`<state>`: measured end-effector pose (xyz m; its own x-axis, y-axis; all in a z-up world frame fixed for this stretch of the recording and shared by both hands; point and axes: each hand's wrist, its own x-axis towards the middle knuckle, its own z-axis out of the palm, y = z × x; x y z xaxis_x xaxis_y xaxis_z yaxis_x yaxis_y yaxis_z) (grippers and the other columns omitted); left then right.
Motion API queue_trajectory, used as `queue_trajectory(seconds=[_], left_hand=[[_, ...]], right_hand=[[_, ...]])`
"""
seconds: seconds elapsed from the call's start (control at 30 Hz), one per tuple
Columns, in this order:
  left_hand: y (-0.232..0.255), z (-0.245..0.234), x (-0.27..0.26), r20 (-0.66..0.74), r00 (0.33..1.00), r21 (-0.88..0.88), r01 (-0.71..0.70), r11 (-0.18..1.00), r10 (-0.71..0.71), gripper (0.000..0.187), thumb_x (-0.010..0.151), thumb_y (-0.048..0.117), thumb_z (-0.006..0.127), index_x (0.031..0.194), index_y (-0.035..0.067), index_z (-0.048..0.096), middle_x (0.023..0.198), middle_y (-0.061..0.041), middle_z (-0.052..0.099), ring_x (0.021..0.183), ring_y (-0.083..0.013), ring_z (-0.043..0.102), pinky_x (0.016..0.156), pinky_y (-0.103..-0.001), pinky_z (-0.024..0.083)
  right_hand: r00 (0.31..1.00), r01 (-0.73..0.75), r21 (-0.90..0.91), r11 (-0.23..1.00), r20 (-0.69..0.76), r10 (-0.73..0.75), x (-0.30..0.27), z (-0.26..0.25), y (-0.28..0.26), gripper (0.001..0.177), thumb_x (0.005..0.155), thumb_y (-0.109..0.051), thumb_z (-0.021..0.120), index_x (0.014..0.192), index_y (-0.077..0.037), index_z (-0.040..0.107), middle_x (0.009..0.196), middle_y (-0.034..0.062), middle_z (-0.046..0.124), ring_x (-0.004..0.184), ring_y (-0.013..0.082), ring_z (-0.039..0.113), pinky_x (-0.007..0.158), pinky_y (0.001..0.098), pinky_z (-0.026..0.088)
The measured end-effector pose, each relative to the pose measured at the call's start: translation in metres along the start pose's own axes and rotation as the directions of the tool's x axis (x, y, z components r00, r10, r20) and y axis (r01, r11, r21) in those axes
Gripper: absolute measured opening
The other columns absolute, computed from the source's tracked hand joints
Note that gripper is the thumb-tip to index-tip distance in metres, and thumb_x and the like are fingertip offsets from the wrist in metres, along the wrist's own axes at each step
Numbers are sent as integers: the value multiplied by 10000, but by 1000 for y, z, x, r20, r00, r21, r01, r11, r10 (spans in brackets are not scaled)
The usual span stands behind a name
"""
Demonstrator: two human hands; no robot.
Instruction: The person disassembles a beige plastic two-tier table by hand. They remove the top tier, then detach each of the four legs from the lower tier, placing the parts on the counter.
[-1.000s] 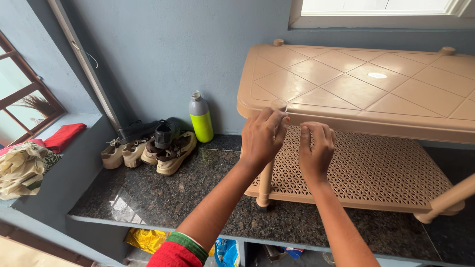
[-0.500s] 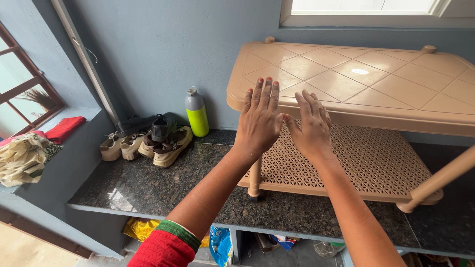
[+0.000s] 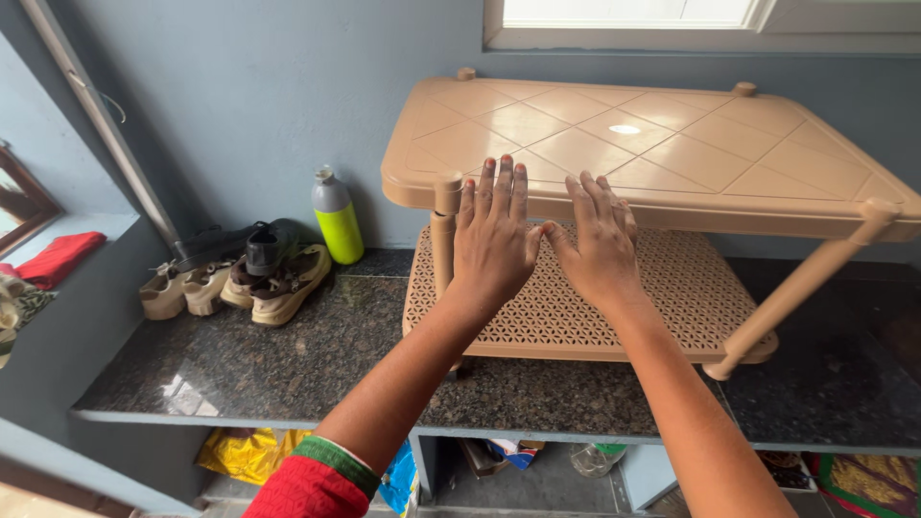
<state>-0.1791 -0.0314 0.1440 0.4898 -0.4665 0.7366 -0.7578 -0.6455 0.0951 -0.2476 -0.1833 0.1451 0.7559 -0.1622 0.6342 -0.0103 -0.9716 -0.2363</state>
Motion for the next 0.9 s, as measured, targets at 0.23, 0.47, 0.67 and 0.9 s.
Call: queue_trajectory(seconds=[0.23, 0.47, 0.67, 0.9], left_hand=[[29, 5, -1, 54, 998, -1, -24, 1000, 24, 808, 964, 405, 559, 1567, -36, 250, 1653, -234, 224, 1563, -357, 109, 1260, -530, 98], [51, 11, 6, 71, 994, -2, -79, 997, 79, 800, 977, 406, 527, 1560, -53, 230, 1636, -264, 210, 1552, -380, 87, 1253, -543, 86], [61, 11, 15, 81, 987, -33, -137, 990, 139, 792, 982, 409, 524, 1558, -51, 235, 1639, -259, 214, 1555, -378, 96, 1251, -544, 85], [72, 20, 26, 15, 979, -122, -199, 972, 202, 807, 968, 416, 537, 1568, -38, 246, 1646, -236, 222, 1561, -365, 107, 1255, -537, 87]], right_hand=[[1000, -17, -67, 998, -19, 16, -20, -19, 22, 664, 1002, -469, 547, 1544, -123, 382, 1612, 150, 348, 1537, 310, 226, 1234, 555, 149], [998, -65, -124, 990, -30, 61, -30, -36, 42, 660, 996, -484, 534, 1531, -124, 395, 1598, 158, 356, 1524, 314, 228, 1221, 562, 149], [992, -109, -174, 979, -85, 95, -36, -46, 53, 665, 996, -503, 528, 1529, -126, 405, 1604, 150, 367, 1526, 319, 248, 1225, 553, 164], [982, -159, -217, 963, -140, 130, -42, -56, 65, 666, 981, -446, 559, 1540, -116, 411, 1607, 146, 389, 1530, 321, 268, 1229, 549, 183]])
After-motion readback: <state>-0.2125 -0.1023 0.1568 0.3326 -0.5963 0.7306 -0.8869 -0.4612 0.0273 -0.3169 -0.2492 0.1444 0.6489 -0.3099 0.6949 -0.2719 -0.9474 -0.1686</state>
